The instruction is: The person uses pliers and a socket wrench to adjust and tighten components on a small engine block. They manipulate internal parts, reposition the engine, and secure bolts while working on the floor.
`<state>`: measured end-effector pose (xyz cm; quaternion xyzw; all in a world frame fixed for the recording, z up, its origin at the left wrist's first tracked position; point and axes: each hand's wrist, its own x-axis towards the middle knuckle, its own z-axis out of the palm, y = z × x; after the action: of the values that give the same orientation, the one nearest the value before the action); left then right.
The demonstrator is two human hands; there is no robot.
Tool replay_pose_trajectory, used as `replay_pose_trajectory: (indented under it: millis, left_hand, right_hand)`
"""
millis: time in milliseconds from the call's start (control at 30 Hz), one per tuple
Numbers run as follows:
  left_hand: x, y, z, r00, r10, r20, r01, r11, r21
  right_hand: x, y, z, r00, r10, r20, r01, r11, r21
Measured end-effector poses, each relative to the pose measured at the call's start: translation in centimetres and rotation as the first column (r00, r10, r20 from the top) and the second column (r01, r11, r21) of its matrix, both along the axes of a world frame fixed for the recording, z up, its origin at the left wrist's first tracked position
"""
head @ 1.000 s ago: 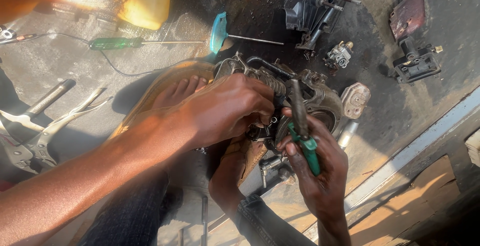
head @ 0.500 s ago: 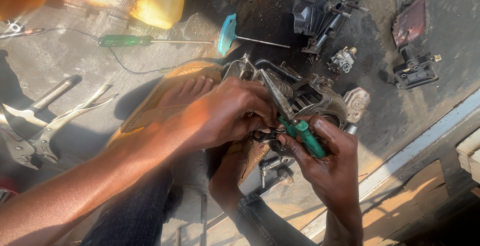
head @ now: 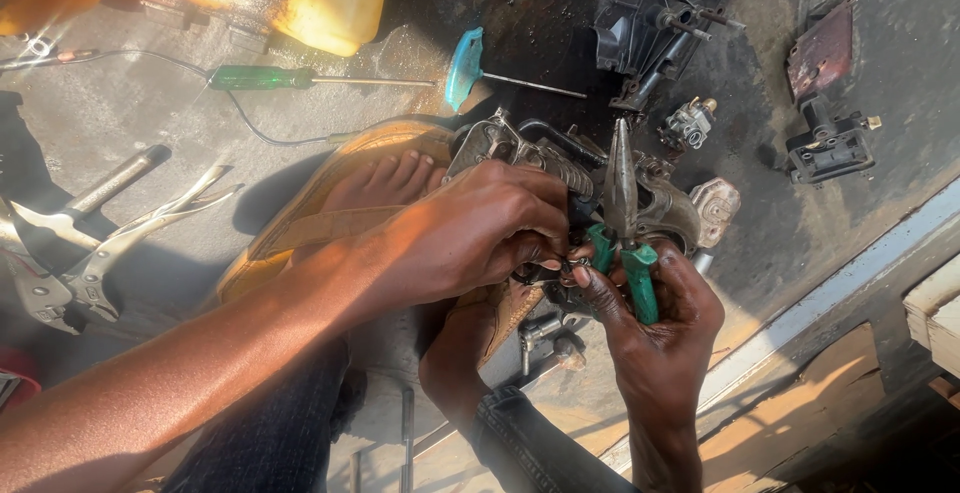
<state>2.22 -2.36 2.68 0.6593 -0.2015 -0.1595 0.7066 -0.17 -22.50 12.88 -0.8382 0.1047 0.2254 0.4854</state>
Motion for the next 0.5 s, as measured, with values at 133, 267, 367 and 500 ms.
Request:
replay_pose_trajectory:
  millis: [133, 267, 367, 500]
  left_hand:
    - [-0.2, -0.3, 0.4, 0.996, 0.08, -0.027, -0.08, 0.997, -0.022]
    - [-0.6, -0.7, 0.6, 0.995, 0.071, -0.069, -0.069, 0.997, 0.02]
    - [-0.8, -1.0, 0.6, 0.994, 0.05, -0.096, -0.048, 0.999, 0.025]
    - [-1.0, -1.3, 0.6, 0.994, 0.098, -0.041, -0.099, 0.995, -0.023]
  right_hand:
    - [0.1, -0.4, 0.1, 0.999, -0.008, -0.033, 0.007, 1.0, -0.014]
    - [0.3, 0.0, 0.6, 0.998, 0.056, -0.017, -0.056, 0.998, 0.027]
    - [0.5, 0.6, 1.0, 0.996, 0.083, -0.026, -0.083, 0.997, 0.004]
    - [1.5, 1.1, 1.7, 0.968, 0.248, -0.034, -0.25, 0.95, -0.186]
